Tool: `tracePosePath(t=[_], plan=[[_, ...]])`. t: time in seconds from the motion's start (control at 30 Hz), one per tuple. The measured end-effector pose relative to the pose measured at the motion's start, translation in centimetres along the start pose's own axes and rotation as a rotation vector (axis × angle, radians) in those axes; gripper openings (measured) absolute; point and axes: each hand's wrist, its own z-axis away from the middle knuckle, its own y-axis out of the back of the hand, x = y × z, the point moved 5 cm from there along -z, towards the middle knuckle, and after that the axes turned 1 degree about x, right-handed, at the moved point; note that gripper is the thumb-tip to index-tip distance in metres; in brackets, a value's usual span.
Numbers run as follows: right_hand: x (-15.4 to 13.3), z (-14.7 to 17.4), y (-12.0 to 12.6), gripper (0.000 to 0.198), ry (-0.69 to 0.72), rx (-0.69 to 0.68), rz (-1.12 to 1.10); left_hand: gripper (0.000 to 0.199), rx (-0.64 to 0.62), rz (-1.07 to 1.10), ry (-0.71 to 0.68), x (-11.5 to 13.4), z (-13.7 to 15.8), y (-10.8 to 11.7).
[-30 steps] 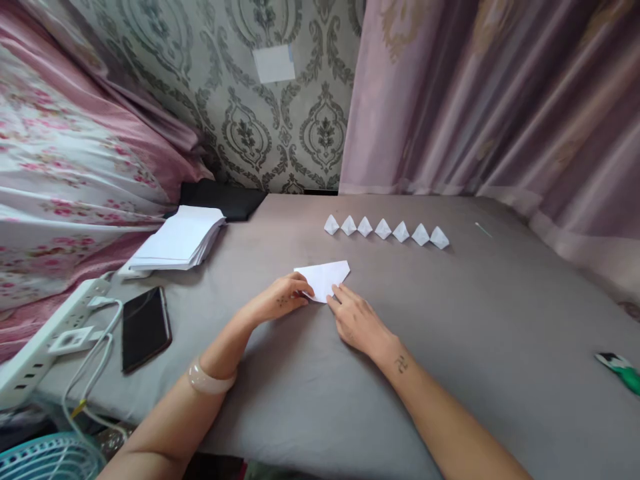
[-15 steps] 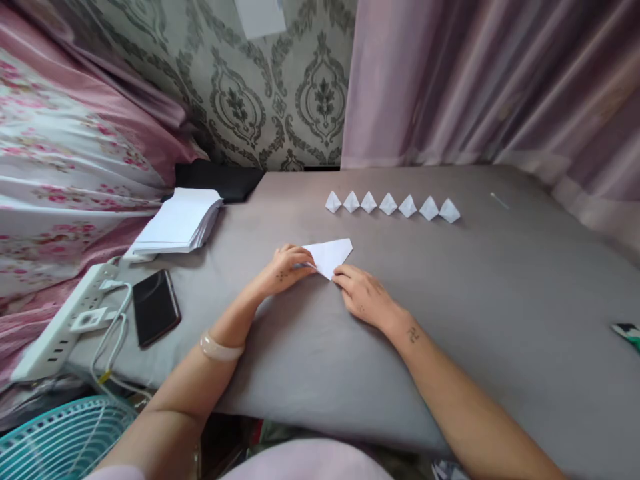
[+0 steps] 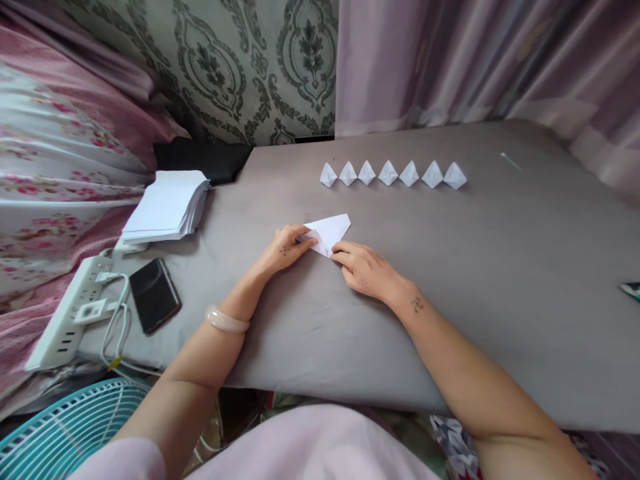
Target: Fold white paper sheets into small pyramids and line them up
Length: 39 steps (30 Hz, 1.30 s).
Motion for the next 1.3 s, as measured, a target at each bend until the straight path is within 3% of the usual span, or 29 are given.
tracePosePath(t=[0.6, 0.87, 1.3], plan=[[0.33, -0.09, -0.12, 0.043, 0.002, 0.032, -0.033, 0.022, 0.078, 0.001, 0.086, -0.31, -0.58, -0.86], [-0.17, -0.16, -0.22, 0.057, -0.013, -0.016, 0.048, 0.023, 0.076, -0.025, 0.089, -0.33, -0.56, -0.98], [0.33, -0.83, -0.59, 0.044, 0.055, 0.003, 0.054, 0.027, 0.099, -0.071, 0.122, -0.77, -0.34, -0.66]])
